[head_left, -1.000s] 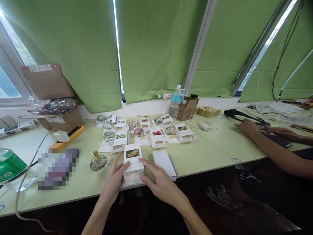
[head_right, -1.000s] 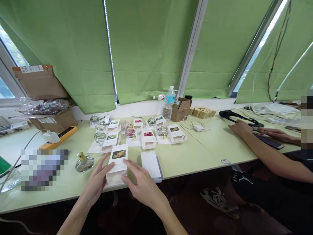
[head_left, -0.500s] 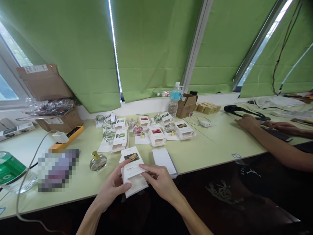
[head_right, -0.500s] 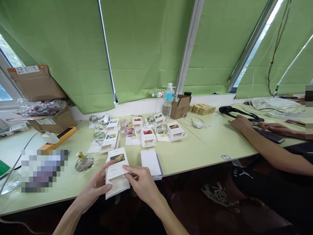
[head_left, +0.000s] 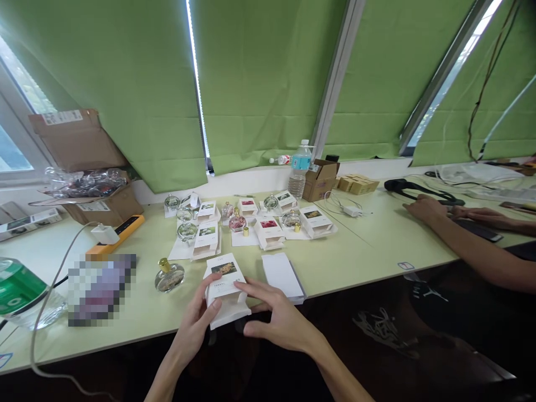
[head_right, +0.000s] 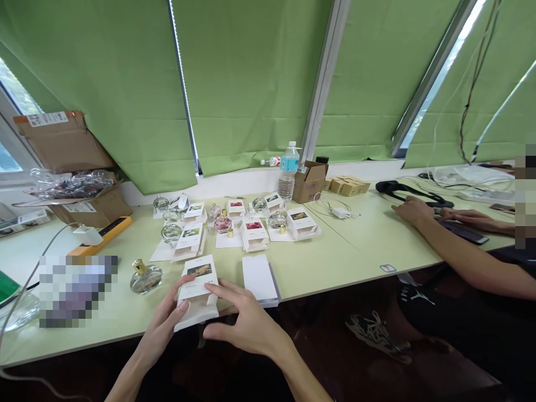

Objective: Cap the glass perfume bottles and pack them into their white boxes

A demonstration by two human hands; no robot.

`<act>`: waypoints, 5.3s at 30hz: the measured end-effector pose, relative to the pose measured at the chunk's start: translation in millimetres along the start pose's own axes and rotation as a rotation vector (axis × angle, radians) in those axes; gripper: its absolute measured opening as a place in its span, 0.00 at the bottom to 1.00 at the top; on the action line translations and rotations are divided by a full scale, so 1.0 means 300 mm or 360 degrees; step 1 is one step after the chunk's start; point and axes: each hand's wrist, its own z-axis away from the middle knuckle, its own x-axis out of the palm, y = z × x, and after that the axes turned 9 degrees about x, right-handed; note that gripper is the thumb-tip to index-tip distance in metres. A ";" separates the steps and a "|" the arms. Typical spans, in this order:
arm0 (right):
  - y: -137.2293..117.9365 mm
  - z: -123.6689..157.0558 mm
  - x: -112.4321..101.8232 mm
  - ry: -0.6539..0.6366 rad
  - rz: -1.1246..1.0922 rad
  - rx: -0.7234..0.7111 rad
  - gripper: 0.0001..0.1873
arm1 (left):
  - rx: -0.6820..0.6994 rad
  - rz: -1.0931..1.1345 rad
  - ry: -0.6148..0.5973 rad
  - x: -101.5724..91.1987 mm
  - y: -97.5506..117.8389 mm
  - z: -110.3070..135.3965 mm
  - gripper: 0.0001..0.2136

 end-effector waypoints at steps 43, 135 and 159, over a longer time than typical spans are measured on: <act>0.112 -0.045 0.088 0.0409 0.0051 -0.0180 0.18 | -0.0340 0.0380 -0.0023 0.012 0.018 -0.052 0.28; 0.144 -0.082 0.109 0.0763 -0.0389 -0.0340 0.14 | -0.0029 0.0473 -0.0227 0.032 -0.023 -0.093 0.30; 0.126 -0.076 0.097 0.0612 -0.0816 -0.0197 0.12 | -0.0022 0.0387 -0.0106 0.043 -0.038 -0.084 0.27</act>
